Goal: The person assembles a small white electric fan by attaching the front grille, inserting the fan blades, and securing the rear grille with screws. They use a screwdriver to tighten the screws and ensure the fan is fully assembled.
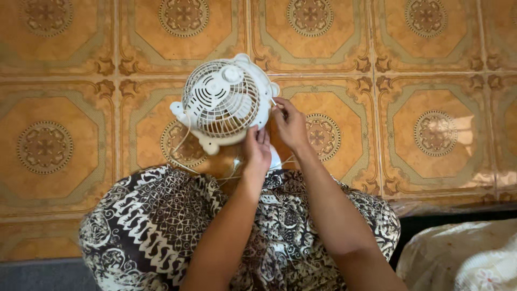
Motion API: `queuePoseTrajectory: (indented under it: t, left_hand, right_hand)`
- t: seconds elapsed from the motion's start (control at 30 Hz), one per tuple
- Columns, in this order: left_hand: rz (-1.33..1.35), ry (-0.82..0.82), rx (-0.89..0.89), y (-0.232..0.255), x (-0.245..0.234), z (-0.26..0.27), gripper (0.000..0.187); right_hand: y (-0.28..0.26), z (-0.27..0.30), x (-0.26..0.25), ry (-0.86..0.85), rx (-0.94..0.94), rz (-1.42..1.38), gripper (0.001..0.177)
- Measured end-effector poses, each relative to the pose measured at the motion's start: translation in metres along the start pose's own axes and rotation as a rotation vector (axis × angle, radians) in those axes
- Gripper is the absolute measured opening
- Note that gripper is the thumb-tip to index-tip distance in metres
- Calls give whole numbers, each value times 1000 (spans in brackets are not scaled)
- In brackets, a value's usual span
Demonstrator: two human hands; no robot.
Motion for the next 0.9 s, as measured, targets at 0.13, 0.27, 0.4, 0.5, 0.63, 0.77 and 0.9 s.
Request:
queuePoseTrajectory:
  t: [0.13, 0.27, 0.4, 0.5, 0.63, 0.77, 0.9]
  left_hand:
    - [24, -10, -15, 15, -12, 7, 42]
    - [47, 7, -40, 30, -14, 23, 38]
    - [94, 50, -37, 54, -15, 41, 34]
    - [-15, -57, 32, 70, -20, 49, 34]
    - [-54, -121, 76, 77, -24, 44, 35]
    - [-122, -83, 49, 80, -31, 43, 37]
    - [-239, -129, 133, 91, -24, 55, 41]
  right_hand:
    - [-4, 10, 1, -108, -31, 222, 35]
    - [-6, 19, 3, -148, -159, 273, 33]
    - [-8, 33, 7, -251, -102, 289, 36]
    - [-10, 44, 8, -253, -145, 268, 33]
    - [-13, 48, 6, -289, -141, 315, 32]
    - [-15, 56, -1, -330, -159, 354, 33]
    - [-18, 59, -13, -399, -110, 353, 35]
Point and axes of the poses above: each hand's wrist, its own z-axis away from the middle knuckle, its own x-axis out of the palm, y = z × x, the point moved 1 cm from there along -z, towards the middle knuckle, and after that the axes turned 2 degrees about -x, right-handed, at the moved point
